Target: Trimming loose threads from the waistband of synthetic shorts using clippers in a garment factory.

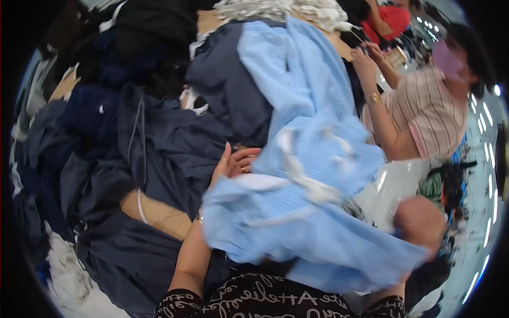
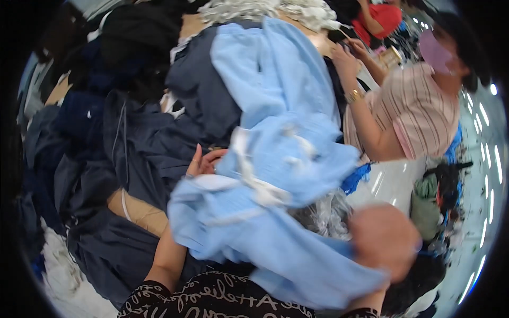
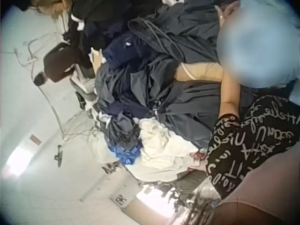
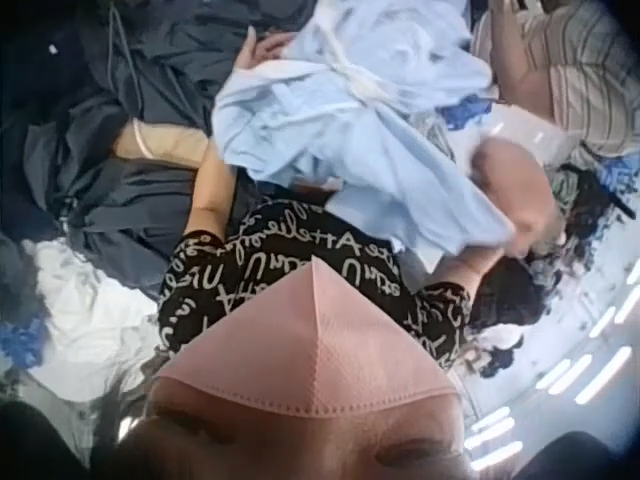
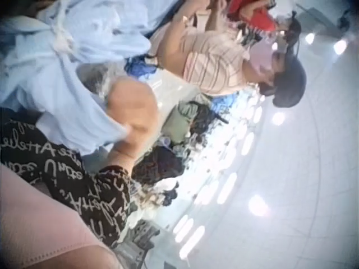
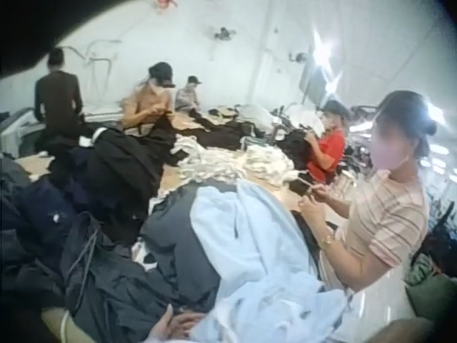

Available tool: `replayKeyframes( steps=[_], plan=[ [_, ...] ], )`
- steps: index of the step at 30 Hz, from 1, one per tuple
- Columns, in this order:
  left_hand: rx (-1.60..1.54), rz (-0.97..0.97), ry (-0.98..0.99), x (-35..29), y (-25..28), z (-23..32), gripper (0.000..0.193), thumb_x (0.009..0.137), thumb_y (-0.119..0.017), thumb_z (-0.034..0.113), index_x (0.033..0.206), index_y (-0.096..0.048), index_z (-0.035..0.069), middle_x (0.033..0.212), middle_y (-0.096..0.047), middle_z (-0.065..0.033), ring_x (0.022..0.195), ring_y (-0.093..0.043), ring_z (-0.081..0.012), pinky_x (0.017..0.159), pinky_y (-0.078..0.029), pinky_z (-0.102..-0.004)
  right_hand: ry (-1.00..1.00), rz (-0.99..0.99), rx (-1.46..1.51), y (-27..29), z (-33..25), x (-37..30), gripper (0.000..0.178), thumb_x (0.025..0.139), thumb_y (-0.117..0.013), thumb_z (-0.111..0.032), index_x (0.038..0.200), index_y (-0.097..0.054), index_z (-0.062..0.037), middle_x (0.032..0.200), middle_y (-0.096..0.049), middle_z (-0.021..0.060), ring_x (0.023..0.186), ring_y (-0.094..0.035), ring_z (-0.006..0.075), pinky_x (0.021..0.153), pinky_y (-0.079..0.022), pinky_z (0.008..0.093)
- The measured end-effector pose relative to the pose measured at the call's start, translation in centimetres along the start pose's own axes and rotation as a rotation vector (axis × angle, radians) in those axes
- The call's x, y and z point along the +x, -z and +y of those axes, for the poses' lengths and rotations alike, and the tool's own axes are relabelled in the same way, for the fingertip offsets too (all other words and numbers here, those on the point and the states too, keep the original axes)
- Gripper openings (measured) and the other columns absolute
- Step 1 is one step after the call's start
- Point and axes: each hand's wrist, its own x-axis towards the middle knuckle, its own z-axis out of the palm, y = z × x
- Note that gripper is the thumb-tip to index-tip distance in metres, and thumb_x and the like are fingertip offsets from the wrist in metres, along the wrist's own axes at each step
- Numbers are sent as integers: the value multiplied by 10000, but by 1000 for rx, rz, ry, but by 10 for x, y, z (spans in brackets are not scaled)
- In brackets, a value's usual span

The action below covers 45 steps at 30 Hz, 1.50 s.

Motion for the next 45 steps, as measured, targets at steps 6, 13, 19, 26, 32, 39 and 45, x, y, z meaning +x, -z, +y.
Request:
replayKeyframes(
  steps=[6, 13, 19, 26, 32, 39, 45],
  plan=[
    [-378, -62, 67, -21, 19, 20, 600, 903, -392, 509, 1259, -446, 29, 1115, -575, -144, 978, -584, -243, 904, -454, -343, 416, -269, 1450, -202, -142, 133, 357, 714, -683, -264, 817, -515, 34, 745, -471, 136, 701, -481, 298, 661, -365, 353],
    [-363, 5, -42, -27, 64, 35, 577, 906, -402, 484, 1257, -447, 29, 1120, -573, -144, 983, -582, -241, 905, -453, -341, 741, 62, 790, -261, -128, 117, 553, 669, -668, -442, 1044, -589, -44, 1080, -473, 190, 964, -448, 360, 849, -309, 463],
    [-363, 63, -76, -28, 95, 25, 557, 908, -411, 463, 1255, -447, 29, 1123, -571, -145, 988, -581, -240, 906, -452, -338, 586, -98, 710, -259, -114, 102, 610, 666, -636, -511, 1088, -580, -74, 1128, -411, 189, 940, -420, 350, 800, -319, 455],
    [-227, 111, -62, -12, 97, 18, 535, 911, -421, 438, 1253, -447, 29, 1128, -569, -145, 992, -579, -239, 907, -451, -335, 784, 36, 489, -262, -111, 115, 930, 560, -676, -582, 1257, -389, -38, 1131, -395, 188, 1029, -367, 372, 893, -255, 458],
    [-53, 163, -118, -13, 89, 32, 515, 913, -430, 417, 1252, -448, 29, 1132, -567, -146, 997, -578, -237, 908, -450, -333, 783, 136, 527, -278, -108, 105, 845, 575, -665, -571, 1201, -456, -44, 1117, -429, 206, 986, -412, 381, 856, -290, 469],
    [133, 293, -261, -9, 92, 54, 494, 916, -440, 392, 1250, -448, 29, 1136, -564, -146, 1002, -576, -236, 909, -448, -330, 671, 73, 702, -253, -117, 98, 425, 690, -650, -412, 941, -586, -74, 915, -494, 92, 815, -493, 266, 800, -379, 414],
    [276, 402, -251, 3, 91, 47, 475, 918, -448, 371, 1248, -448, 29, 1140, -562, -146, 1006, -575, -235, 910, -447, -328, 587, -84, 822, -208, -112, 104, 373, 667, -674, -260, 975, -553, -89, 1012, -506, 82, 907, -517, 252, 850, -381, 387]
  ],
)
